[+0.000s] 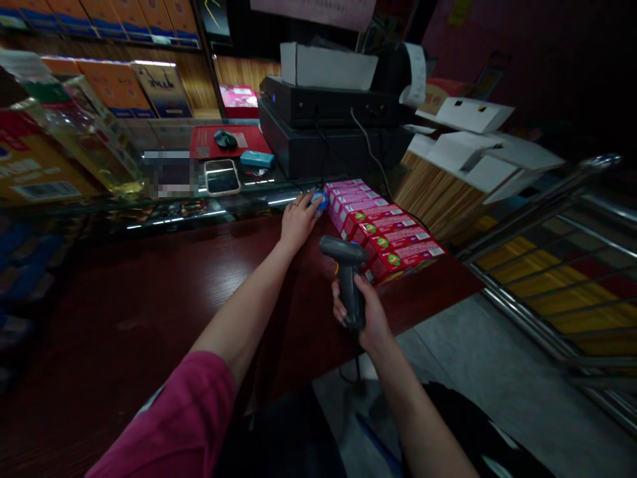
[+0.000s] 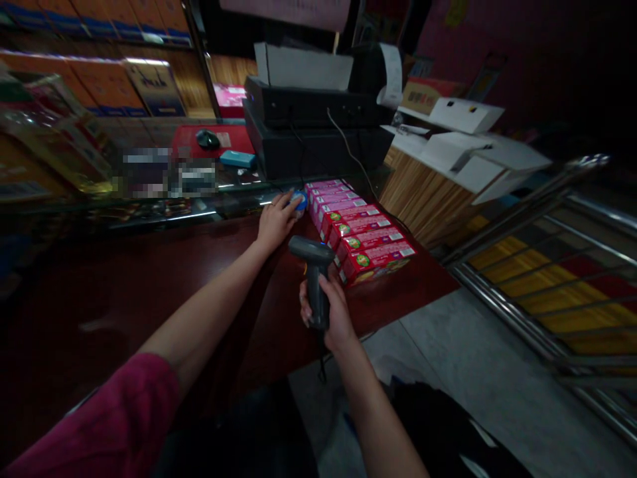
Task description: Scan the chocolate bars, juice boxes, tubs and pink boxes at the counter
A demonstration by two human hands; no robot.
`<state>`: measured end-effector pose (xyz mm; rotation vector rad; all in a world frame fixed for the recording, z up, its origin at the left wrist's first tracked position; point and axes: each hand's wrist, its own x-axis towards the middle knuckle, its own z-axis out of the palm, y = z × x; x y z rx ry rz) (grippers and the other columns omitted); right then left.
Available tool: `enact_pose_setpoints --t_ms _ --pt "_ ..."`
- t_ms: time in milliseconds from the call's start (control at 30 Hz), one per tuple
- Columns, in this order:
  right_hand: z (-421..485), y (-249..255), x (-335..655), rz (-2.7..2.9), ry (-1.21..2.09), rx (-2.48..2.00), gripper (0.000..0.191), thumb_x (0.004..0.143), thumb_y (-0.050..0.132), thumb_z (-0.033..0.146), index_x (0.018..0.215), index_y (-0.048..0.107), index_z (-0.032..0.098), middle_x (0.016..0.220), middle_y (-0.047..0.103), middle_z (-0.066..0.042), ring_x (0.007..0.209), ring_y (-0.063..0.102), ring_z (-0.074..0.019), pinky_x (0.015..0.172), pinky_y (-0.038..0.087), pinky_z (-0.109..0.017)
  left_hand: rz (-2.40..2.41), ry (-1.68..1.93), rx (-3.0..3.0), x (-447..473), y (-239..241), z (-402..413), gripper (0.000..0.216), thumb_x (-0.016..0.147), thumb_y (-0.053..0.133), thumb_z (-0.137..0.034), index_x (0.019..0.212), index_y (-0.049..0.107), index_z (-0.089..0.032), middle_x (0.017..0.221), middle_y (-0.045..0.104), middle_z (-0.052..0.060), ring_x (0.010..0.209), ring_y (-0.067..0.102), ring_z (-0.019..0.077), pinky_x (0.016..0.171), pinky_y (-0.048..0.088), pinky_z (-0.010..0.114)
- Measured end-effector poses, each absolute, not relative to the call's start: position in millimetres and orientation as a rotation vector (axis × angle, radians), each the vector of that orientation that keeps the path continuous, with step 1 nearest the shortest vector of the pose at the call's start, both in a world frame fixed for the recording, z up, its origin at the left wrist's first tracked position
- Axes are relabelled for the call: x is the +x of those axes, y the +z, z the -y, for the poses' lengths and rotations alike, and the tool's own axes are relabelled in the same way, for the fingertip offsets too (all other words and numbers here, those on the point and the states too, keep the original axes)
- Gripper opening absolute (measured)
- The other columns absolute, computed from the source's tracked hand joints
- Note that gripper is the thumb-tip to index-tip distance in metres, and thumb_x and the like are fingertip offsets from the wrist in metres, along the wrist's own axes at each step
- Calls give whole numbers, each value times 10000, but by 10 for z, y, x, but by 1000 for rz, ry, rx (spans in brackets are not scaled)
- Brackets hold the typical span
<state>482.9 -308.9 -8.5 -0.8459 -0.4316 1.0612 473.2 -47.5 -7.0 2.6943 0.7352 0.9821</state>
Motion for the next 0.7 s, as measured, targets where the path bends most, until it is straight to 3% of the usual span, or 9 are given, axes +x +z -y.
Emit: enact_pose_setpoints --t_ms 100,233,333,467,600,700 --pt "3082 -76 4839 485 1047 -882 352 868 770 517 963 612 217 742 695 5 400 471 -84 352 431 -206 -783 1037 2618 4504 -35 645 793 904 585 -85 1646 414 -308 1737 384 82 1521 472 324 1172 434 515" --pt "2993 -38 4816 488 1152 -899 348 896 738 535 929 633 205 773 718 -10 406 490 -82 376 454 -210 -815 1043 2555 3841 -9 943 780 945 545 -125 1682 330 -258 1708 430 120 1518 481 280 1145 432 461" --pt "2778 18 4593 394 1289 -861 306 1011 577 496 978 647 200 756 714 -15 402 487 -82 380 444 -195 -831 1018 2649 3130 7 1109 677 984 520 -154 1645 401 -238 1651 516 116 1484 521 234 1162 387 421" --pt "2376 94 3947 286 1475 -775 403 1107 339 432 1102 655 181 722 695 -21 406 478 -83 425 487 -189 -1014 1096 2796 1995 43 1253 564 1017 480 -153 1570 522 -257 1551 628 97 1411 598 206 1163 338 395" --pt "2085 135 3205 347 1716 -685 342 1081 433 431 1136 653 176 746 702 -32 476 563 -115 492 556 -224 -1401 1477 2728 832 35 1486 498 1024 489 -166 1490 612 -293 1481 683 77 1428 592 227 1203 279 414" --pt "2002 152 2770 468 1832 -631 288 1047 516 416 1129 655 177 809 731 -40 526 610 -135 530 586 -253 -1767 1771 2438 186 10 1651 437 1006 608 -313 1440 644 -271 1512 634 121 1480 522 307 1254 250 473"
